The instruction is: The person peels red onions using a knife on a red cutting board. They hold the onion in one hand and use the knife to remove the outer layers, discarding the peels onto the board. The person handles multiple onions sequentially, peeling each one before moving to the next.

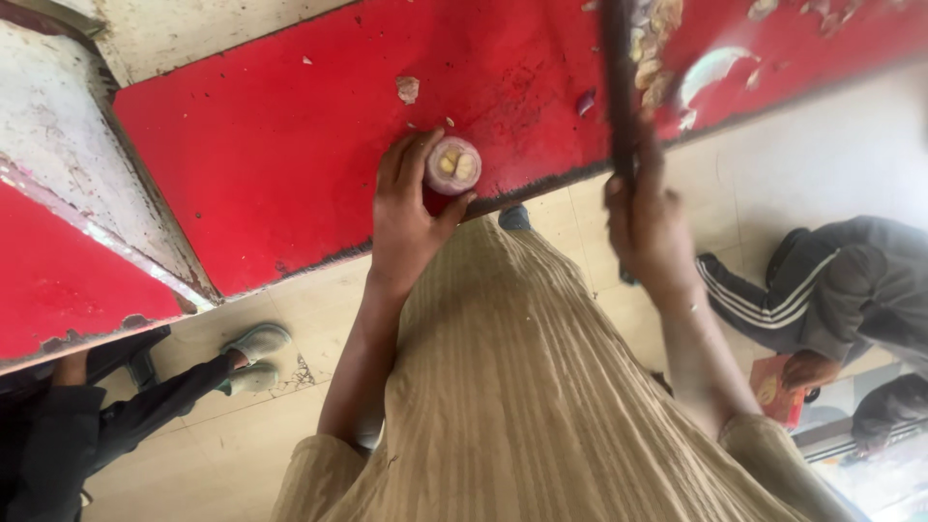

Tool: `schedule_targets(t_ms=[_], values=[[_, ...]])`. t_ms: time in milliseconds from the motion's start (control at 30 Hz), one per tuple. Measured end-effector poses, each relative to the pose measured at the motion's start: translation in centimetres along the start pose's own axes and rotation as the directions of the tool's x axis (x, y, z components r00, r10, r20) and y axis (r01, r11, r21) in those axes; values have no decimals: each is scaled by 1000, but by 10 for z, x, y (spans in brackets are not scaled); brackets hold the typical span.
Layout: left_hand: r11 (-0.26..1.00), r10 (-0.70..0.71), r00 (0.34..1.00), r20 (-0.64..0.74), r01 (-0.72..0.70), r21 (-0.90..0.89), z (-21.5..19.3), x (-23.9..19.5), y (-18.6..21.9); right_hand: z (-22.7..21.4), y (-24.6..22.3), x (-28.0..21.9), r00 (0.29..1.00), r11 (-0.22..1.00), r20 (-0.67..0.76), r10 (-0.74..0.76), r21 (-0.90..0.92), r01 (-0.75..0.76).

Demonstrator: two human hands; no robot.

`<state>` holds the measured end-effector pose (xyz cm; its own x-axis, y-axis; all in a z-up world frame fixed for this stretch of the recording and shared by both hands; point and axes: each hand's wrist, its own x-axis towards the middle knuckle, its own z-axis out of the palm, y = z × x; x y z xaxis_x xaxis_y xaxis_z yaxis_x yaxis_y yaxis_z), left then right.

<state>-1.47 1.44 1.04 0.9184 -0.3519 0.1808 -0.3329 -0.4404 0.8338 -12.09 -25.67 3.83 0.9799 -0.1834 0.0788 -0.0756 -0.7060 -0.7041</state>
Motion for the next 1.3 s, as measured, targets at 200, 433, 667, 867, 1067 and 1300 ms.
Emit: schedule_targets(t_ms=[200, 433, 667, 867, 1067, 1300], values=[[803, -70, 991, 113, 123, -583, 4, -7, 0, 22, -12, -7, 964, 899, 164, 207, 357, -254], [374, -79, 929, 363, 365, -853, 10, 1, 6, 24, -27, 13, 989, 907, 119, 86, 401, -127], [-245, -161, 861, 483, 439, -864, 19, 5, 5, 18, -40, 16, 971, 921, 171, 167, 325, -216], [-209, -282, 867, 410, 361, -909, 16, 15, -6, 3, -38, -4, 957, 960, 231, 173, 179, -217], [-223, -151, 909, 389, 352, -909, 10, 12, -6, -5, -34, -22, 941, 962, 274, 199, 131, -241], [-129, -137, 927, 348, 331, -935, 13, 11, -9, -10, -41, -34, 963, 977, 213, 165, -166, -131]])
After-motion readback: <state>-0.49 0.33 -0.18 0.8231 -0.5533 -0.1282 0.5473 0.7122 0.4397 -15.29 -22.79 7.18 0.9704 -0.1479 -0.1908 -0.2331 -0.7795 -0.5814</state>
